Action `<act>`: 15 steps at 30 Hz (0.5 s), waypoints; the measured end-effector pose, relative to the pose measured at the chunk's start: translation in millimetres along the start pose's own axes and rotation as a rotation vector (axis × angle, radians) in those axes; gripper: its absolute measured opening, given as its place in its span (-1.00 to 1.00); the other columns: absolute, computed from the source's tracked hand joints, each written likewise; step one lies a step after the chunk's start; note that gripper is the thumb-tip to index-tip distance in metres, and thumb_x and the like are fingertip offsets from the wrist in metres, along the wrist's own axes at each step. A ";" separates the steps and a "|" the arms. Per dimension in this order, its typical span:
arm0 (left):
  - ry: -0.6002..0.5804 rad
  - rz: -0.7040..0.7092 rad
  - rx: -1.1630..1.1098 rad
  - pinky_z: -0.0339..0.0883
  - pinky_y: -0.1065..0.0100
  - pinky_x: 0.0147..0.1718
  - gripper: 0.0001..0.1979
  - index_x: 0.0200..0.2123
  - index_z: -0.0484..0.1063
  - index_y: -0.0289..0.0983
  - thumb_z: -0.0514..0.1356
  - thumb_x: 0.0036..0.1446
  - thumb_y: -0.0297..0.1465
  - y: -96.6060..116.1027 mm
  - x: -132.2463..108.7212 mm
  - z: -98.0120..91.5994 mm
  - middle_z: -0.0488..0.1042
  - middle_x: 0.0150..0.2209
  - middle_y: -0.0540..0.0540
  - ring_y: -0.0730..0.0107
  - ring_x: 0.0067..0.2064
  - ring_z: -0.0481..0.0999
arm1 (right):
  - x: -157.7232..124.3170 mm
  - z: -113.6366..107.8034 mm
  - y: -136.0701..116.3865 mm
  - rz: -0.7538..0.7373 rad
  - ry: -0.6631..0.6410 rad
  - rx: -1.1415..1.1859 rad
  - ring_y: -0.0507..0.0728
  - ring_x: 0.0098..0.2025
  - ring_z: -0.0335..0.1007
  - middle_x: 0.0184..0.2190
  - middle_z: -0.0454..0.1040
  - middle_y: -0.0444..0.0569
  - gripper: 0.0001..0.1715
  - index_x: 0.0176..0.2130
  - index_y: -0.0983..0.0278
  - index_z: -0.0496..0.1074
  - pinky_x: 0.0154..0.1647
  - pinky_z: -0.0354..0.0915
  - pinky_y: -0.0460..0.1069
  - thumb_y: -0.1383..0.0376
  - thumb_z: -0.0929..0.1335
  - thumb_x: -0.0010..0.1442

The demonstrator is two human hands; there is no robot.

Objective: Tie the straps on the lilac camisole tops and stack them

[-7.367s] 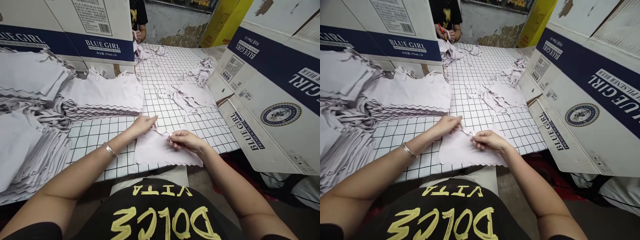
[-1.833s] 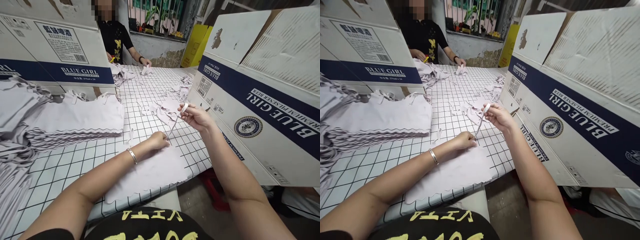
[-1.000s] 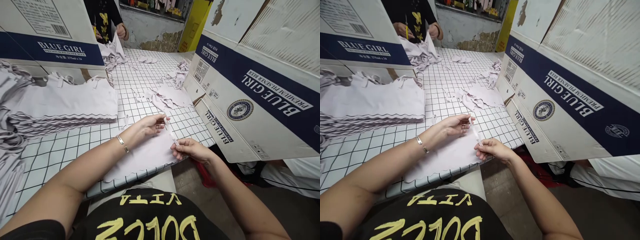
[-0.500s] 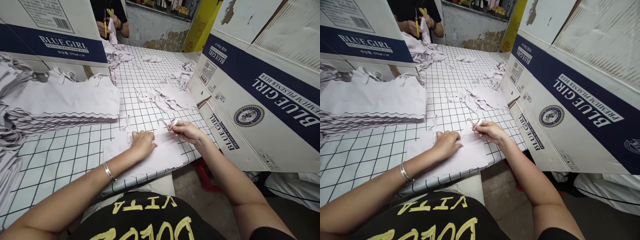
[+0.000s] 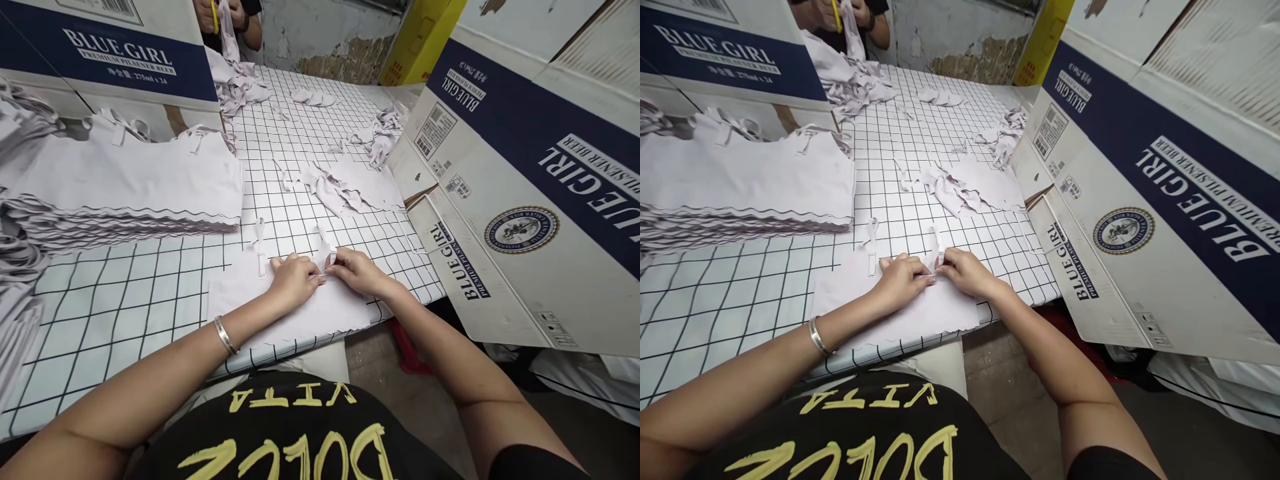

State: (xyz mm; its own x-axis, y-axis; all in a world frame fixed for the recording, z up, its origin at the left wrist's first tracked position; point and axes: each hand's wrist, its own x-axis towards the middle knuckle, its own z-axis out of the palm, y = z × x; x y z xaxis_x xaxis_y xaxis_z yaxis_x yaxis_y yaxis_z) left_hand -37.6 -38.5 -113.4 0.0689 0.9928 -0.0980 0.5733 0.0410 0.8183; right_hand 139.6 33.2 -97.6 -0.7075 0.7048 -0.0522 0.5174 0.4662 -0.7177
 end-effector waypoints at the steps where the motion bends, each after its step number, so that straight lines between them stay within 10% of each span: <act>1: -0.002 0.000 0.003 -0.16 0.07 0.00 -0.85 -0.52 0.51 -0.22 0.29 0.04 -0.31 0.7 0.1 -0.5 0.48 -0.39 -0.10 0.08 -0.10 0.26 | -0.2 1.1 1.7 -0.012 -0.012 -0.022 0.09 -0.31 0.28 -0.39 0.39 -0.07 -0.90 -0.39 0.26 0.37 -0.27 0.20 -0.01 0.35 0.30 0.18; 15: -0.017 -0.007 -0.008 -0.15 0.06 0.01 -0.80 -0.57 0.44 -0.26 0.28 0.05 -0.35 2.4 1.4 1.6 0.46 -0.43 -0.08 0.10 -0.13 0.31 | -2.9 19.4 -4.1 0.032 0.038 0.071 0.11 -0.28 0.33 -0.35 0.43 -0.06 -0.92 -0.32 0.25 0.39 -0.23 0.21 0.01 0.36 0.29 0.18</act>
State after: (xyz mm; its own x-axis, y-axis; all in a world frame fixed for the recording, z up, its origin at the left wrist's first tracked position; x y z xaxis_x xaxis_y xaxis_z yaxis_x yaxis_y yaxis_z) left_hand -34.9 -37.1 -112.5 0.0788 0.9905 -0.1131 0.5670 0.0488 0.8223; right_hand 130.2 18.8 -108.0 -0.6716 0.7392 -0.0508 0.5030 0.4044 -0.7638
